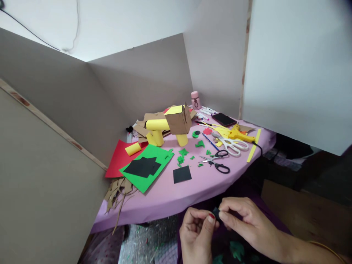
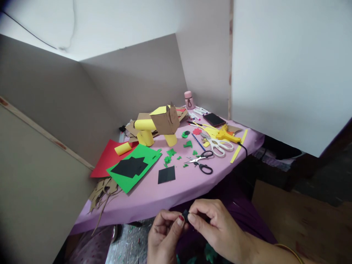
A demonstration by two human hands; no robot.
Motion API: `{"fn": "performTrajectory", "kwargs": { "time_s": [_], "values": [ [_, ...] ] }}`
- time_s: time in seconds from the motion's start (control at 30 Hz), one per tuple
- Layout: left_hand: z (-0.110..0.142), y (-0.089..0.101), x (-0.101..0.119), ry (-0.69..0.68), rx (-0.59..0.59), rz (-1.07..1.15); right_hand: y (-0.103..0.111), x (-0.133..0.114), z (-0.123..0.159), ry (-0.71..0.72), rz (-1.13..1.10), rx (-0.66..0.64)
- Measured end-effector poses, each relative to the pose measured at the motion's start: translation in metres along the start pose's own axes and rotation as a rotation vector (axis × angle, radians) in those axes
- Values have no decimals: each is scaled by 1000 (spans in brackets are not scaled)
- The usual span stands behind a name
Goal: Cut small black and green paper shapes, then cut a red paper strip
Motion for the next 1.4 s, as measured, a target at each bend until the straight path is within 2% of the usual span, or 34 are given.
{"fn": "performTrajectory", "kwargs": {
  "time_s": [0.13, 0.2, 0.33, 0.4, 0.5, 0.6, 0.7, 0.83, 1.0, 1.1, 1.2, 1.27, 1.4],
  "values": [
    [2, -4, 8, -76, -31, 16, -2, 4, 1, -38, 36, 0],
    [2, -5, 9, -97, -44, -4, -5, 6, 0, -73, -20, -15],
    [0, -1, 2, -21, -32, -21, -8, 11, -1, -189, -276, -67],
    [-1, 3, -3, 12, -22, -45, -7, 10, -2, -195, -316, -66],
    [-2, 3, -4, -11, -78, -184, -5, 8, -2, -176, -290, -57],
    [0, -1, 2, -155, -158, -428, -6, 9, -1, -183, -260, -55],
    [2, -1, 7, -283, -146, -602, -8, 10, -1, -179, -246, -55],
    [2, 0, 3, -295, -146, -621, -9, 8, -1, -129, -173, -45],
    [4, -3, 6, -360, -149, -626, -6, 1, -2, -49, 25, -31],
    [2, -3, 4, -296, -166, -571, -5, 2, -3, -56, -20, -33],
    [-2, 0, -10, -91, -192, -430, -7, 6, -4, -114, -179, -69],
    [-2, 1, -17, -9, -205, -364, -7, 8, -3, -138, -225, -69],
    [-2, 2, -16, -66, -180, -382, -8, 8, -3, -120, -196, -62]
  ]
}}
Point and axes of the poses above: each hand's wrist, its own z-axis away from the middle knuckle, its own y-axis out of the back of the hand, x = y × z, the point moved 7 cm from there along -z, towards the middle knuckle
